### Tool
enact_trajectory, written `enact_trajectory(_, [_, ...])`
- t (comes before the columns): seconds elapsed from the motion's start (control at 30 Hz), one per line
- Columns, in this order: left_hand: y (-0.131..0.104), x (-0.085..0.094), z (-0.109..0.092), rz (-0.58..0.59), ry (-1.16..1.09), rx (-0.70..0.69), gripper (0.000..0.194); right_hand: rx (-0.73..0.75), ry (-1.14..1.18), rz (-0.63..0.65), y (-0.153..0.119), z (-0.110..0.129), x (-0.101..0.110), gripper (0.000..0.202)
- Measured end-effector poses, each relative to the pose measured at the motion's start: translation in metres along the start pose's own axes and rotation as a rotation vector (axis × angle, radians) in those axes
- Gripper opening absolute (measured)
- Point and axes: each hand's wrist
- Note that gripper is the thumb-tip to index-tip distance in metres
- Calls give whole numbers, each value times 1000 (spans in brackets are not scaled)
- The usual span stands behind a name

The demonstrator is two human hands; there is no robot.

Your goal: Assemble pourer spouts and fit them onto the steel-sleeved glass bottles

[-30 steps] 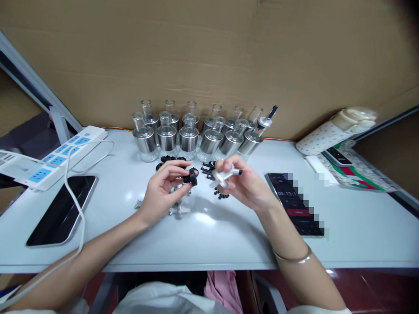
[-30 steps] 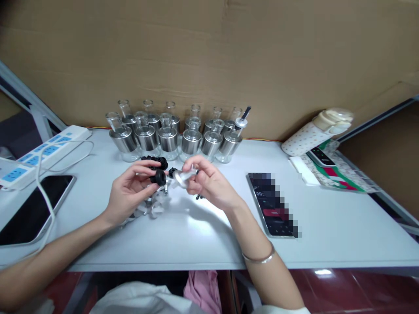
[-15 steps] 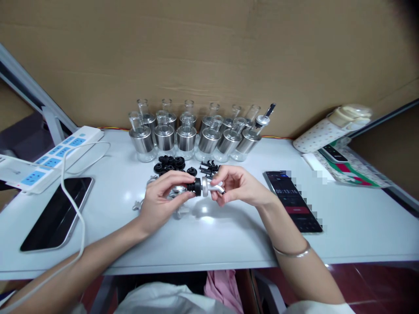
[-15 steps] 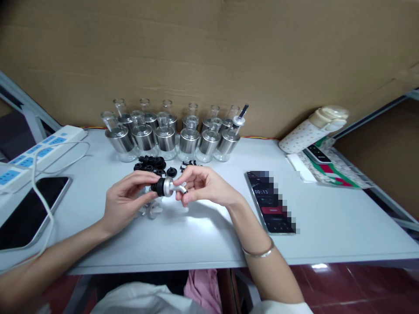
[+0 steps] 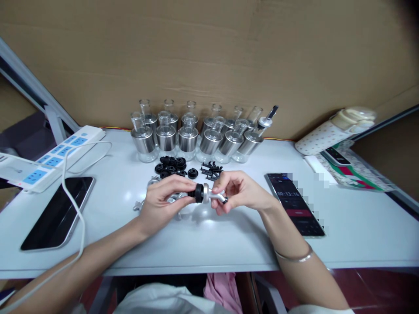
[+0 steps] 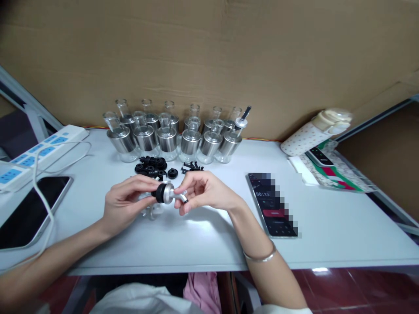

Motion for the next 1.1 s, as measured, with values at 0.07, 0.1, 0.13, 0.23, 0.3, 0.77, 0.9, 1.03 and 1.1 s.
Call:
enact_trajectory(0.07, [0, 0, 1, 5, 16, -14, 10, 1, -5, -8, 0, 0, -1, 25])
enact_trajectory(0.1, [1, 0, 1, 15, 19, -22, 9, 0, -6, -8, 0, 0, -2, 25])
enact_trajectory(0.13, [1, 0, 0, 25, 18, -29, 8, -2, -6, -4, 0, 0, -2, 25])
enact_trajectory(0.23, [2, 0, -1, 27, 17, -41, 7, -5, 6, 7, 0, -2, -2, 24])
enact_trajectory(0.3, [2, 0, -2, 10, 29, -42, 7, 12, 20, 19, 2, -4, -2, 25])
enact_trajectory(0.77, [0, 1, 2, 23, 110, -94, 9, 81, -28, -12, 9, -14, -2, 27])
enact_trajectory(0.9, [-2, 0, 0, 15, 200, -32, 16, 173, -349, -201, 8, -5, 0, 26])
enact_trajectory(1.03, [-2, -3, -2, 52, 323, 13, 15, 294, -807, -440, 10, -1, 0, 17])
enact_trajectory(1.1, [-2, -4, -3, 74, 368, 35, 13, 341, -961, -511, 11, -3, -3, 13])
Point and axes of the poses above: each hand's wrist, its own y-axis towards the middle knuckle, its own x-axis out of the back of the hand, z = x × y, and after that the axes turned 5 degrees about -x, right-handed
